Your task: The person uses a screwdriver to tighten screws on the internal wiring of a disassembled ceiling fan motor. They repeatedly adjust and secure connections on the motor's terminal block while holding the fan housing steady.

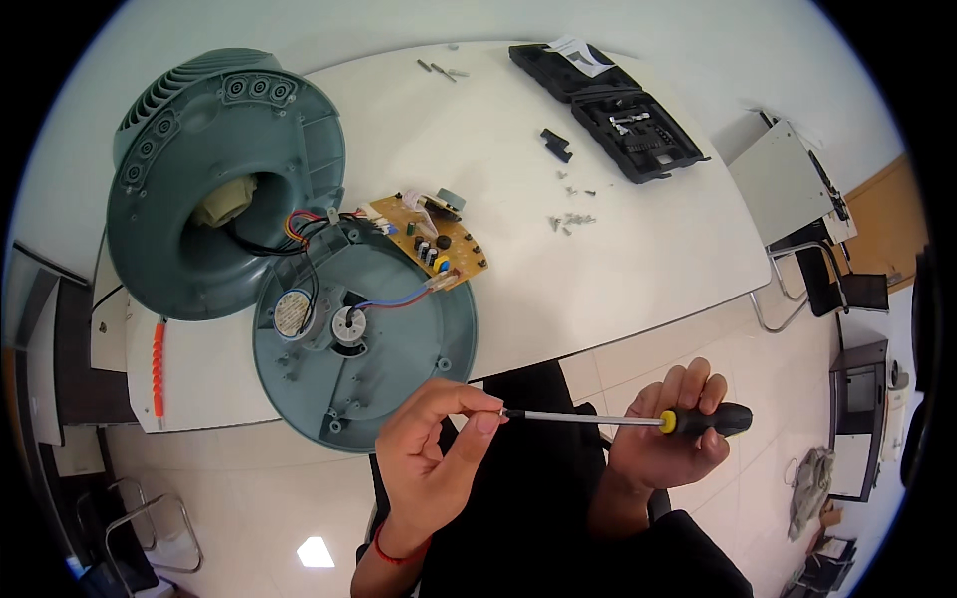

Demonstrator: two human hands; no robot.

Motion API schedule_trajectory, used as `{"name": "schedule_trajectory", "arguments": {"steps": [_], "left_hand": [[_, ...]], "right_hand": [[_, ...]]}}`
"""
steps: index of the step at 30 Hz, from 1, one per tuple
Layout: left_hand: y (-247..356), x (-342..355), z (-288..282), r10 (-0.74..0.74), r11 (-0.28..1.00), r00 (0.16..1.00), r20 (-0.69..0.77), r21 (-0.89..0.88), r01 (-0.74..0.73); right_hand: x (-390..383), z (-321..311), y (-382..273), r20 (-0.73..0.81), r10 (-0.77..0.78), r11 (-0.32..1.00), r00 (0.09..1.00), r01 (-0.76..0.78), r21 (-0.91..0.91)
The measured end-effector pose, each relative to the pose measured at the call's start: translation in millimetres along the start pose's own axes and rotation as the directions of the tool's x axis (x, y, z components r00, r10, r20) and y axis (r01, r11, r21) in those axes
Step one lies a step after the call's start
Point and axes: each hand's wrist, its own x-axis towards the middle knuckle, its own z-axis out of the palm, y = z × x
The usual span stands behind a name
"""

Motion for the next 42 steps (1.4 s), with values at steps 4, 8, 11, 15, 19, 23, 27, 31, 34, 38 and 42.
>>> {"name": "schedule_trajectory", "arguments": {"steps": [4,8,11,15,19,23,27,31,34,38,42], "left_hand": [[0,-1,-4,-0.010,0.999,0.999,0.030,-0.040,0.012],[-2,-2,-5,-0.008,0.999,1.000,0.021,-0.046,0.009],[-2,-3,-8,-0.003,1.000,1.000,0.020,0.002,0.003],[-2,-4,-8,-0.007,0.999,1.000,-0.008,-0.041,0.007],[-1,-5,-8,-0.030,0.995,0.999,-0.012,-0.091,0.029],[0,-5,-9,-0.033,0.995,0.999,0.003,-0.098,0.033],[0,-5,-9,-0.052,0.990,0.999,0.002,-0.132,0.052],[-1,-5,-8,-0.070,0.979,0.998,-0.001,-0.193,0.068],[0,-5,-5,-0.095,0.968,0.995,-0.014,-0.234,0.089],[0,-4,-2,-0.136,0.950,0.990,-0.032,-0.289,0.121],[1,-5,1,-0.188,0.926,0.981,-0.043,-0.341,0.162]], "right_hand": [[-1,4,0,0.004,0.010,1.000,1.000,-0.010,0.011],[-3,4,0,-0.015,0.017,1.000,1.000,-0.017,0.009],[-5,6,1,0.018,-0.005,1.000,1.000,0.006,-0.028],[-6,6,1,0.051,-0.018,0.999,0.999,0.020,-0.043],[-6,8,1,0.052,-0.013,1.000,0.999,0.014,-0.022],[-7,7,2,0.050,-0.007,1.000,0.999,0.007,-0.004],[-7,7,2,0.050,-0.004,1.000,0.999,0.004,-0.001],[-7,8,2,0.050,-0.001,1.000,0.999,0.001,-0.007],[-8,8,1,0.072,-0.009,1.000,0.997,0.010,-0.014],[-11,9,0,0.081,-0.056,0.997,0.995,0.060,-0.052],[-14,13,-1,0.125,-0.127,0.984,0.984,0.140,-0.107]]}}
